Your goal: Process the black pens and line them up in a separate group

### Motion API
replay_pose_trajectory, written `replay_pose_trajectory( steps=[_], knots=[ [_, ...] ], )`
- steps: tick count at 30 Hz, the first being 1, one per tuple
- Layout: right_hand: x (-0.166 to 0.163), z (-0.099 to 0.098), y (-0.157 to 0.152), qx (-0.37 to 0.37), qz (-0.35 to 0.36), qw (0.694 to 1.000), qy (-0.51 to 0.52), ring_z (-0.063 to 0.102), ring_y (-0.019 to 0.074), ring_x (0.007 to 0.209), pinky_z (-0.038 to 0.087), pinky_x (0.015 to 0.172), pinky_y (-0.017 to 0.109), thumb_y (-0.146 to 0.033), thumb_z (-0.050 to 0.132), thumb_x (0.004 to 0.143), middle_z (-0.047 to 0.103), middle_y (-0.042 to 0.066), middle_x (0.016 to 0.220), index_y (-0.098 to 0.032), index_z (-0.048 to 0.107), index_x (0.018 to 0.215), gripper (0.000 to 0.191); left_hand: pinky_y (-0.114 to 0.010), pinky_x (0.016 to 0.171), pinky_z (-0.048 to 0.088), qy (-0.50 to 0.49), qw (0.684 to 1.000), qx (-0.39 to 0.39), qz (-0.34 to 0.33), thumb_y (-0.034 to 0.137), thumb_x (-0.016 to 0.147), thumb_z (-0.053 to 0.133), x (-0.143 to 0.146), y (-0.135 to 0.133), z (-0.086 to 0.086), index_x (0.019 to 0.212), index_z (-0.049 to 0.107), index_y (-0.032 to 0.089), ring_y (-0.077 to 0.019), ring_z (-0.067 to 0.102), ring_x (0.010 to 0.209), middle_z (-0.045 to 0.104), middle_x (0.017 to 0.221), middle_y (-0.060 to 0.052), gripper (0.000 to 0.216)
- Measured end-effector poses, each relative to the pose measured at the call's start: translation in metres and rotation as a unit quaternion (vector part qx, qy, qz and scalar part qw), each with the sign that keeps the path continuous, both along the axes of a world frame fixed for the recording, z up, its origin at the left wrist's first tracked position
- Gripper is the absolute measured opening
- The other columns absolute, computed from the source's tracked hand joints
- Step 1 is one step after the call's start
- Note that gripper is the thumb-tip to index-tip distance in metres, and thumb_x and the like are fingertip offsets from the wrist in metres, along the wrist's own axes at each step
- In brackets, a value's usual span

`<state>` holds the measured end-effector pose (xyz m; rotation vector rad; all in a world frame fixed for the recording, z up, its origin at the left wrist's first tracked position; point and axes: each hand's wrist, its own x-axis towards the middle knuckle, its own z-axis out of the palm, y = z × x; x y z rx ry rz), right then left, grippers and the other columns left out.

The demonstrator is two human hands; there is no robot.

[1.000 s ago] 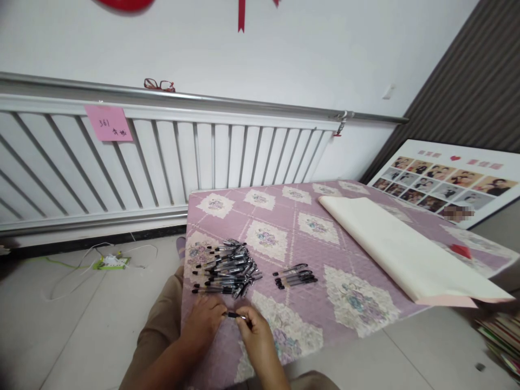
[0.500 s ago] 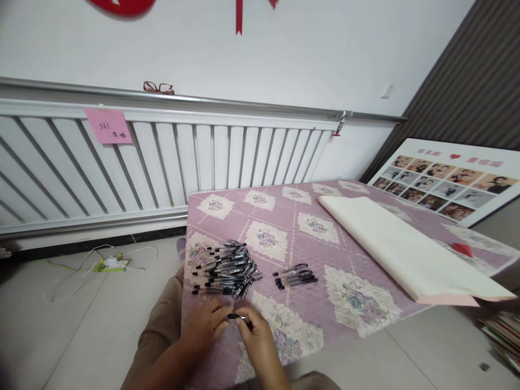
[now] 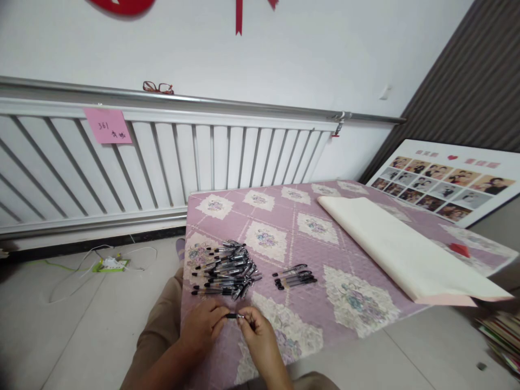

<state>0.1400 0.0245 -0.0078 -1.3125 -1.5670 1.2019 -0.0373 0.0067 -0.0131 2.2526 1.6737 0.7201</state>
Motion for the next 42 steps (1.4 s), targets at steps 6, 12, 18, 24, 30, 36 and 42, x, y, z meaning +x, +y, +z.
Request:
replay_pose_trajectory(
  steps=[6, 12, 18, 24, 30, 36, 42],
  knots=[
    [-0.001, 0.009, -0.002, 0.015, 0.028, 0.999, -0.04, 0.049, 0.0141, 0.061, 0.039, 0.059, 0.023, -0.038, 0.053, 0.082, 0.052, -0.003, 0.064, -0.021, 0.059, 0.076, 0.02, -0.031, 0.074, 0.043, -0.024, 1.0, 0.002, -0.002, 0.017, 0.084, 0.053, -0.001, 0.0, 0.0, 0.093, 0.065, 0.025, -0.0191, 0.056, 0.084, 0.061, 0.089, -0.002, 0.018],
    [-0.005, 0.014, -0.005, 0.065, 0.035, 0.991, -0.11, 0.051, 0.0152, 0.064, 0.038, 0.06, 0.024, -0.039, 0.048, 0.086, 0.055, -0.002, 0.066, -0.022, 0.054, 0.069, 0.025, -0.032, 0.076, 0.041, -0.042, 0.999, 0.011, -0.01, 0.014, 0.082, 0.056, -0.002, -0.001, 0.0, 0.091, 0.065, 0.025, -0.0189, 0.055, 0.086, 0.061, 0.089, -0.001, 0.017],
    [-0.008, 0.011, -0.006, 0.074, 0.012, 0.99, -0.117, 0.054, 0.0169, 0.065, 0.041, 0.061, 0.025, -0.044, 0.043, 0.089, 0.057, 0.0, 0.064, -0.022, 0.056, 0.066, 0.034, -0.032, 0.076, 0.042, -0.05, 0.999, 0.011, -0.007, 0.015, 0.082, 0.054, -0.002, 0.0, -0.004, 0.094, 0.065, 0.025, -0.0194, 0.055, 0.086, 0.061, 0.089, -0.002, 0.019],
    [-0.004, 0.011, -0.005, 0.045, -0.007, 0.998, -0.053, 0.057, 0.0176, 0.07, 0.045, 0.065, 0.025, -0.04, 0.055, 0.08, 0.061, 0.0, 0.074, -0.021, 0.062, 0.091, 0.023, -0.032, 0.077, 0.042, -0.049, 0.999, 0.007, -0.006, 0.016, 0.083, 0.051, -0.002, 0.001, -0.005, 0.096, 0.064, 0.025, -0.0201, 0.055, 0.087, 0.061, 0.09, -0.003, 0.02],
    [-0.005, 0.009, -0.007, 0.06, 0.0, 0.994, -0.087, 0.055, 0.0168, 0.067, 0.043, 0.063, 0.025, -0.041, 0.047, 0.086, 0.06, 0.0, 0.067, -0.02, 0.059, 0.068, 0.03, -0.032, 0.076, 0.043, -0.046, 0.999, 0.011, -0.01, 0.019, 0.085, 0.049, -0.002, 0.0, -0.004, 0.095, 0.064, 0.025, -0.0198, 0.055, 0.084, 0.06, 0.088, -0.003, 0.019],
    [-0.004, 0.006, -0.008, 0.046, -0.014, 0.998, -0.042, 0.057, 0.0166, 0.069, 0.045, 0.063, 0.024, -0.041, 0.053, 0.082, 0.063, 0.0, 0.075, -0.021, 0.063, 0.093, 0.026, -0.033, 0.076, 0.044, -0.034, 0.999, 0.013, -0.014, 0.019, 0.085, 0.05, -0.002, -0.001, -0.004, 0.097, 0.064, 0.025, -0.0203, 0.055, 0.086, 0.061, 0.09, -0.003, 0.02],
    [-0.005, 0.007, -0.008, 0.044, -0.01, 0.997, -0.063, 0.053, 0.0155, 0.063, 0.042, 0.058, 0.023, -0.043, 0.046, 0.087, 0.058, 0.0, 0.066, -0.02, 0.062, 0.075, 0.031, -0.034, 0.077, 0.045, -0.033, 0.999, 0.018, -0.017, 0.019, 0.084, 0.049, -0.002, 0.0, -0.009, 0.097, 0.064, 0.024, -0.0201, 0.056, 0.086, 0.061, 0.09, -0.003, 0.021]
  ],
)
